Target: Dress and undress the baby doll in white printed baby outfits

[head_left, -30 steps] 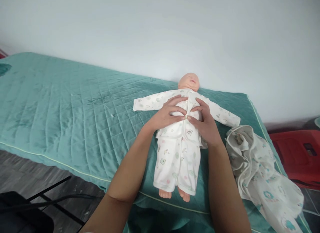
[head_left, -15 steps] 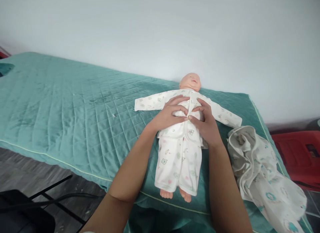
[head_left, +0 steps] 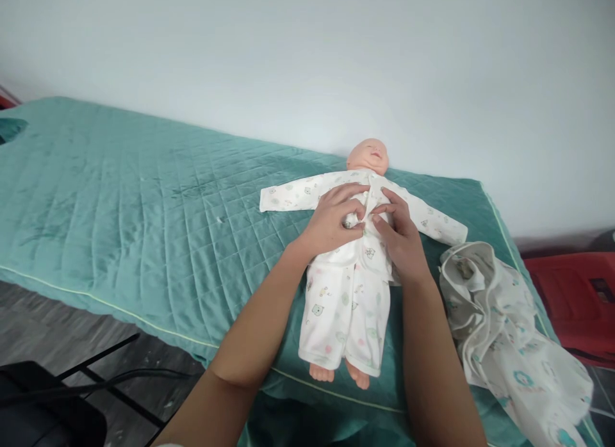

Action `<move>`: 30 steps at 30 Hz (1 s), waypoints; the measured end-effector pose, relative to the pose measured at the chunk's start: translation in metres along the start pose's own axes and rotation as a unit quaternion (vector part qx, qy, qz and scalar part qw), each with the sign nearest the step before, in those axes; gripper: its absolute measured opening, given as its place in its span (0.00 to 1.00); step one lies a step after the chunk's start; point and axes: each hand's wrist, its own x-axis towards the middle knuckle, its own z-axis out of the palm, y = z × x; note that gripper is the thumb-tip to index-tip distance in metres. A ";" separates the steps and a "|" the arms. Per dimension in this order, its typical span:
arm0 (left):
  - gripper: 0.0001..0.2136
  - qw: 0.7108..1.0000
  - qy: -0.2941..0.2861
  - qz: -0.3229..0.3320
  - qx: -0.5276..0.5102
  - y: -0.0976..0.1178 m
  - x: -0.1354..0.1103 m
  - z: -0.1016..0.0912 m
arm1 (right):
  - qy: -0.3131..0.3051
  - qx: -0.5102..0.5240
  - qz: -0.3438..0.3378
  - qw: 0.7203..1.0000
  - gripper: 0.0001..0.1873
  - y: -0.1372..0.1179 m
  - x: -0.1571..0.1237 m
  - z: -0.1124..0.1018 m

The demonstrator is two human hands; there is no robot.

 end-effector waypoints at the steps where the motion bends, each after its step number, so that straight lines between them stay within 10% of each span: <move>1: 0.05 1.000 0.003 0.003 0.004 0.000 0.000 0.000 | 0.004 0.002 0.003 1.000 0.10 0.000 0.000 0.001; 12: 0.08 0.999 -0.021 0.032 0.017 -0.003 0.001 0.000 | 0.036 -0.001 0.014 0.999 0.10 -0.006 0.000 0.007; 18: 0.03 0.987 -0.023 -0.019 -0.159 -0.009 0.001 -0.006 | 0.079 0.121 0.037 0.989 0.06 -0.007 -0.001 0.011; 26: 0.05 0.863 0.293 -0.206 -0.357 -0.028 0.006 -0.002 | 0.265 0.174 0.129 0.940 0.11 -0.001 0.007 0.000; 30: 0.10 0.894 0.234 -0.316 -0.217 -0.032 0.008 0.000 | 0.197 0.021 0.080 0.977 0.27 0.004 0.005 0.001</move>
